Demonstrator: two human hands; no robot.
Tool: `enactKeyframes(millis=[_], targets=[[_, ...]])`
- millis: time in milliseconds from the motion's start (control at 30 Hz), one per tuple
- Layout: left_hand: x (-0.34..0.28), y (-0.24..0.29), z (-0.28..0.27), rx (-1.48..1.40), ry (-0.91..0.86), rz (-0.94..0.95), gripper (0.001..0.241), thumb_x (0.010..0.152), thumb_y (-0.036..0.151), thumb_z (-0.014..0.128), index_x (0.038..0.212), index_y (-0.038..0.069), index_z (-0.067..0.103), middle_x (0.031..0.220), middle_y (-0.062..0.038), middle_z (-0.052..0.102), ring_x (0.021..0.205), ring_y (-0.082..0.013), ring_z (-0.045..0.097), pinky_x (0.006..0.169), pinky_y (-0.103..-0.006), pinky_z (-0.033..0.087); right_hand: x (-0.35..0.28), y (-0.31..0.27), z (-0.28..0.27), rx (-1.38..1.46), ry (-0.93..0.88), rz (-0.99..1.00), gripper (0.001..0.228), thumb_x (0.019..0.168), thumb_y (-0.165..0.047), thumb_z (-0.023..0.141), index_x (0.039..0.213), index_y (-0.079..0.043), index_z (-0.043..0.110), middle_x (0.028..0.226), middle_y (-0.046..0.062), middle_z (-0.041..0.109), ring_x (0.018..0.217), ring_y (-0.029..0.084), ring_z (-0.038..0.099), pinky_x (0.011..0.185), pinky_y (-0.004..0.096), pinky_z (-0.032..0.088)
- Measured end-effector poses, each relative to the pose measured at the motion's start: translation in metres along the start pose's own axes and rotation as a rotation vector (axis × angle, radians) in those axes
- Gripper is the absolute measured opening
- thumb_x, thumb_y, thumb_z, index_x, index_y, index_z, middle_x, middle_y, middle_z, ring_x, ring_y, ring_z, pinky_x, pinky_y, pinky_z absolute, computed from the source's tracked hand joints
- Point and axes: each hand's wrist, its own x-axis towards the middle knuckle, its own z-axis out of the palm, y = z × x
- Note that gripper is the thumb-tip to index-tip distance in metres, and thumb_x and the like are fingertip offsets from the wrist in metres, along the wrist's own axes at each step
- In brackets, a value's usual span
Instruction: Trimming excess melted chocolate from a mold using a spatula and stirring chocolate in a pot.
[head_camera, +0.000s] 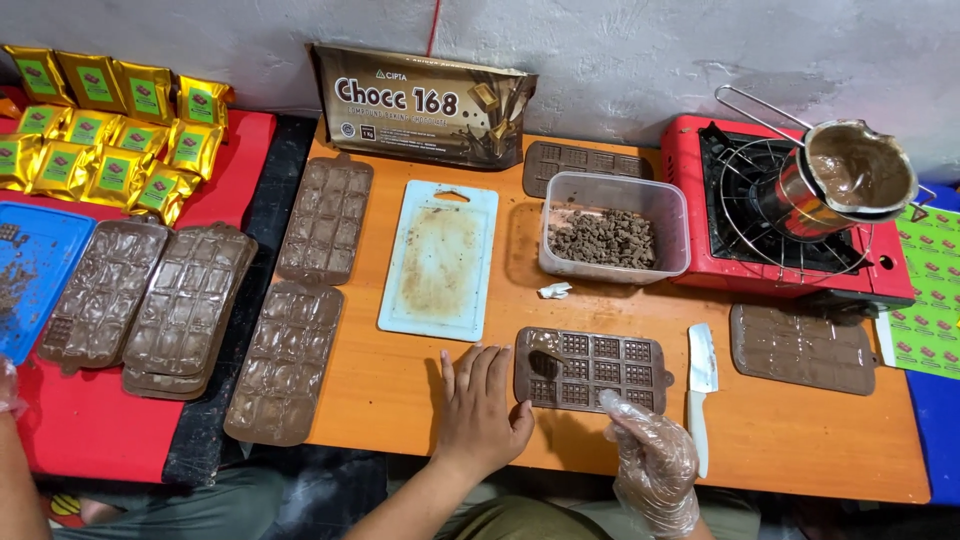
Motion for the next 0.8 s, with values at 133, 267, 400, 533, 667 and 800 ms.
enactKeyframes(millis=[133,267,400,533,667,800], targets=[[0.001,0.001,-0.001,0.003,-0.029,-0.012,0.074,0.084,0.041,0.064,0.145,0.002,0.046,0.143,-0.014,0.053,0.140,-0.0363,0.041,0.119,-0.0703,0.009,-0.009,0.010,-0.007,-0.019,0.054,-0.004,0.028,0.094,0.006,0.063,0.120,-0.005,0.069,0.118,0.012,0.075,0.071,0.012,0.079,0.065,0.021,0.066],[0.000,0.001,0.001,0.026,-0.041,-0.018,0.075,0.085,0.042,0.062,0.146,0.003,0.045,0.145,-0.014,0.052,0.141,-0.0364,0.039,0.119,-0.0706,0.009,-0.013,0.012,-0.010,-0.005,0.045,0.005,0.025,0.095,0.002,0.062,0.118,-0.006,0.069,0.117,0.011,0.076,0.069,0.010,0.078,0.064,0.020,0.066],[0.001,0.002,0.000,0.012,-0.019,-0.021,0.074,0.083,0.040,0.065,0.145,0.005,0.046,0.142,-0.013,0.054,0.139,-0.0359,0.041,0.119,-0.0715,0.007,-0.014,0.013,-0.011,0.054,0.065,0.037,0.028,0.094,0.007,0.061,0.119,-0.003,0.068,0.119,0.013,0.074,0.075,0.011,0.079,0.070,0.021,0.070],[0.001,0.003,-0.001,0.027,-0.031,-0.019,0.074,0.083,0.041,0.064,0.145,0.004,0.045,0.143,-0.013,0.054,0.140,-0.0357,0.041,0.119,-0.0714,0.008,-0.005,0.009,-0.008,0.080,0.079,0.037,0.027,0.096,0.005,0.060,0.121,-0.003,0.068,0.119,0.014,0.075,0.064,0.011,0.073,0.065,0.023,0.067],[0.002,0.005,-0.002,0.025,-0.045,-0.032,0.074,0.083,0.040,0.064,0.145,0.005,0.044,0.143,-0.012,0.053,0.140,-0.0352,0.040,0.119,-0.0718,0.007,0.000,0.015,-0.004,0.229,0.136,0.087,0.028,0.098,0.008,0.057,0.121,-0.005,0.067,0.125,0.015,0.072,0.082,0.014,0.073,0.071,0.022,0.068],[0.002,0.005,-0.001,0.036,-0.027,-0.020,0.074,0.083,0.040,0.064,0.145,0.005,0.045,0.142,-0.012,0.054,0.140,-0.0356,0.042,0.119,-0.0718,0.008,0.002,0.023,0.002,0.204,0.158,0.140,0.026,0.098,0.005,0.058,0.118,-0.007,0.069,0.118,0.011,0.076,0.063,0.008,0.069,0.080,0.023,0.064]])
